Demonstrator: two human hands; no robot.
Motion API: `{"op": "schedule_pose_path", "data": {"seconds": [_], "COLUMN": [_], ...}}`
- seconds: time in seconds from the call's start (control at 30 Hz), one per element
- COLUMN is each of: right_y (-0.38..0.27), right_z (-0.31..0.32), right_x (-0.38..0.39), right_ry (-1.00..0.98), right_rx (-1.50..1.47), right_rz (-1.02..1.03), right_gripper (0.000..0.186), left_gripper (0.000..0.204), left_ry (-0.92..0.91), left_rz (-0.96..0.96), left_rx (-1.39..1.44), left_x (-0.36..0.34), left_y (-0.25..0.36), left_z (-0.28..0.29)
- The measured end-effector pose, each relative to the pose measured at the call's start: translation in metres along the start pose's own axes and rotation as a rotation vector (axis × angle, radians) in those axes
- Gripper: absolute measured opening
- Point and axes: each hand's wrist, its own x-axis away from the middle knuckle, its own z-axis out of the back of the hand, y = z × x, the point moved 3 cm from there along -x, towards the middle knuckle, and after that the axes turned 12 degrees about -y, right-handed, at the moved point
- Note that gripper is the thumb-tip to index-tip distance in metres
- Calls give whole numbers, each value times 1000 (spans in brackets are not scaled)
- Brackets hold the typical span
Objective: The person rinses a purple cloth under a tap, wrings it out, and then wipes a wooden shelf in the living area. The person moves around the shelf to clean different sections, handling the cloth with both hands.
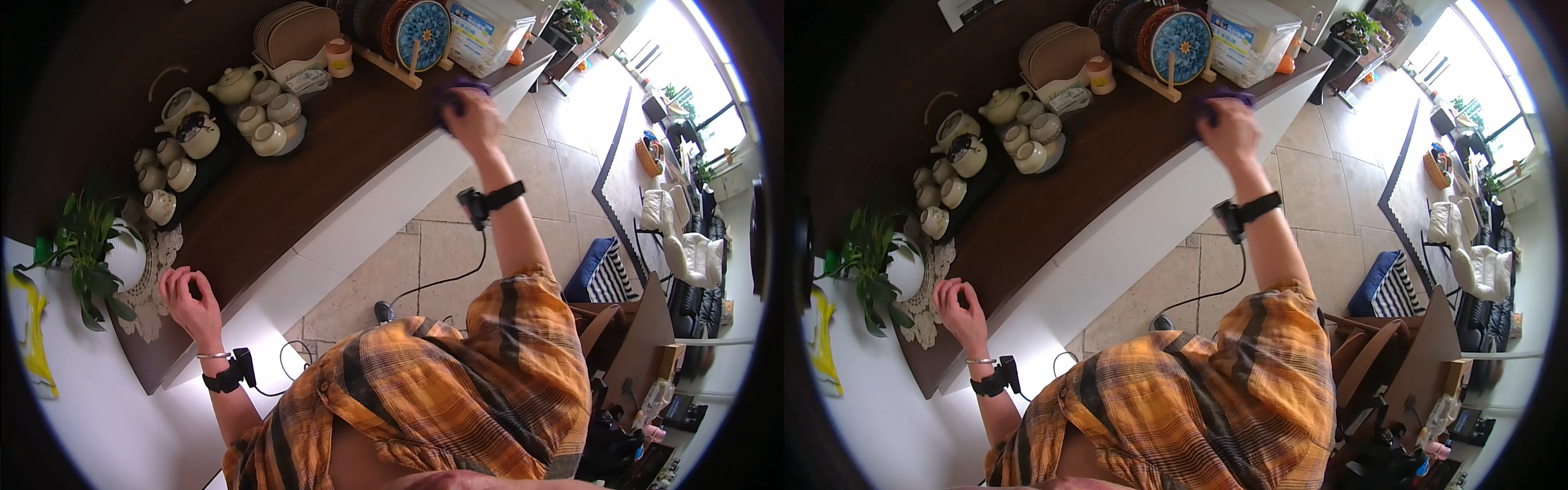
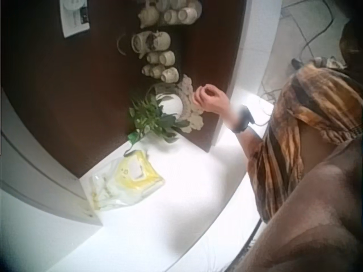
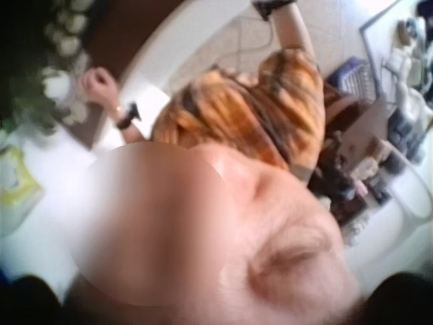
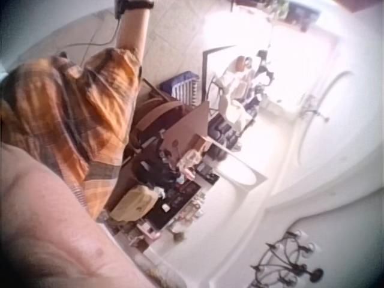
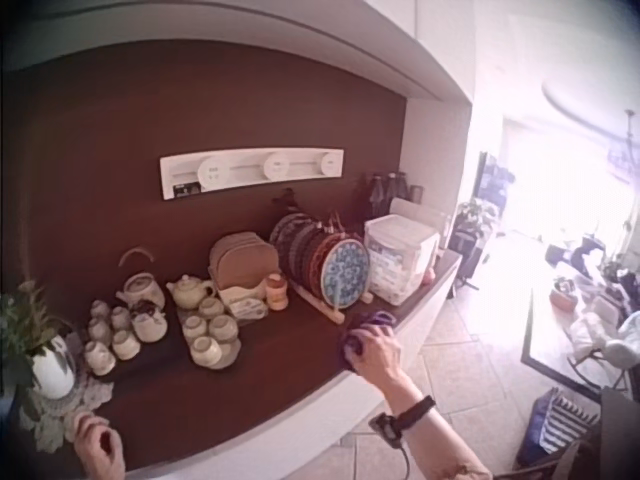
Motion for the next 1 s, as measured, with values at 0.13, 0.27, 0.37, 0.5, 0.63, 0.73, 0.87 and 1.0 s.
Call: {"op": "schedule_pose_path", "data": {"seconds": [0.13, 0.27, 0.37, 0.5, 0.63, 0.73, 0.87, 1.0], "right_y": [0, 66, 84, 43, 23, 52, 74, 46], "right_z": [-27, 4, 21, -3, -21, -8, 31, 38], "right_x": [-8, -31, -25, -17, -28, -42, -35, -20], "right_ry": [-108, -248, -279, -75, -62, -314, -295, -146], "right_rx": [-26, 229, 223, 131, 188, 182, 126, 100], "right_rz": [15, -429, -570, -261, -24, -368, -678, -479], "right_gripper": [32, 35, 38, 33, 35, 34, 37, 35], "left_gripper": [6, 6, 5, 7, 5, 5, 6, 6], "left_ry": [-17, -13, -7, -13, -16, -15, -2, -4], "left_rz": [-2, 5, 6, 8, 11, 4, 6, 30], "left_rx": [19, 21, 13, 0, 5, 1, -13, 8], "left_x": [0, 1, 0, -2, -2, -1, 1, 1], "left_y": [0, -3, -3, 0, 1, 0, -2, -2], "left_z": [1, 1, 0, 0, 0, 1, 1, 1]}}
